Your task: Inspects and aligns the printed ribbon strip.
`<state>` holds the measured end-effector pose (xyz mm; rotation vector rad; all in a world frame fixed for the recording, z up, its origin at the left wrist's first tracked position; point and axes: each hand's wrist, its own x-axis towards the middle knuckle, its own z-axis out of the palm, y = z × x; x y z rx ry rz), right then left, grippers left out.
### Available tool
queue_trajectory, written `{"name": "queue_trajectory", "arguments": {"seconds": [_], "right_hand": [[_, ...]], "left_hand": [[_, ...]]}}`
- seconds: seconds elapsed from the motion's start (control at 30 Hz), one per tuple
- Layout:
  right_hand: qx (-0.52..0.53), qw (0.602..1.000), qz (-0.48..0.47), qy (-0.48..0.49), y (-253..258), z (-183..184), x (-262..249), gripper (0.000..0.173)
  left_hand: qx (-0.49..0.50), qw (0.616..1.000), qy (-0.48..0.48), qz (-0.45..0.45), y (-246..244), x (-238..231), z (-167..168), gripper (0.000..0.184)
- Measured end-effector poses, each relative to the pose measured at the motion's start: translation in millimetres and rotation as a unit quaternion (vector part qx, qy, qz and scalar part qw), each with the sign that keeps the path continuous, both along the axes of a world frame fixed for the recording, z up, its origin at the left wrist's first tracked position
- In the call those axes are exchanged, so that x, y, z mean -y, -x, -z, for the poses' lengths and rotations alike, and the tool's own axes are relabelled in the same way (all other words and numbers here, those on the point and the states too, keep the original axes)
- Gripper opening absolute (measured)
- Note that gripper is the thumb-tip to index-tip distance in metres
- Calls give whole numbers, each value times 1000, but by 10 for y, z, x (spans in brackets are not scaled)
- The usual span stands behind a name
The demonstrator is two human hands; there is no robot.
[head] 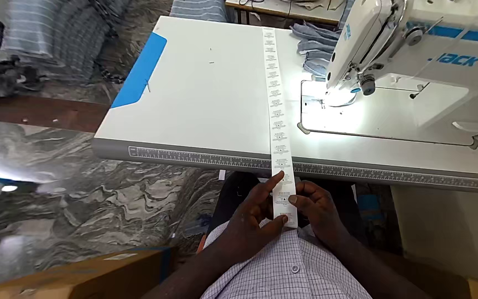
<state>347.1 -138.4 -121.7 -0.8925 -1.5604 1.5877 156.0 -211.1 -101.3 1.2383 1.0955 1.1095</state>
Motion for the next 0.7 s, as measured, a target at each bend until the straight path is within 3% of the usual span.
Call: {"name": "queue_trajectory", "arguments": {"seconds": [0.43, 0.7], "right_hand": [[-5, 998, -64, -14, -46, 27, 68, 4], [10, 1000, -4, 5, -16, 23, -2, 19]], "left_hand": [[74, 997, 16, -19, 111, -189, -75, 72], [11, 1000, -5, -3, 32, -34, 18, 73]]}}
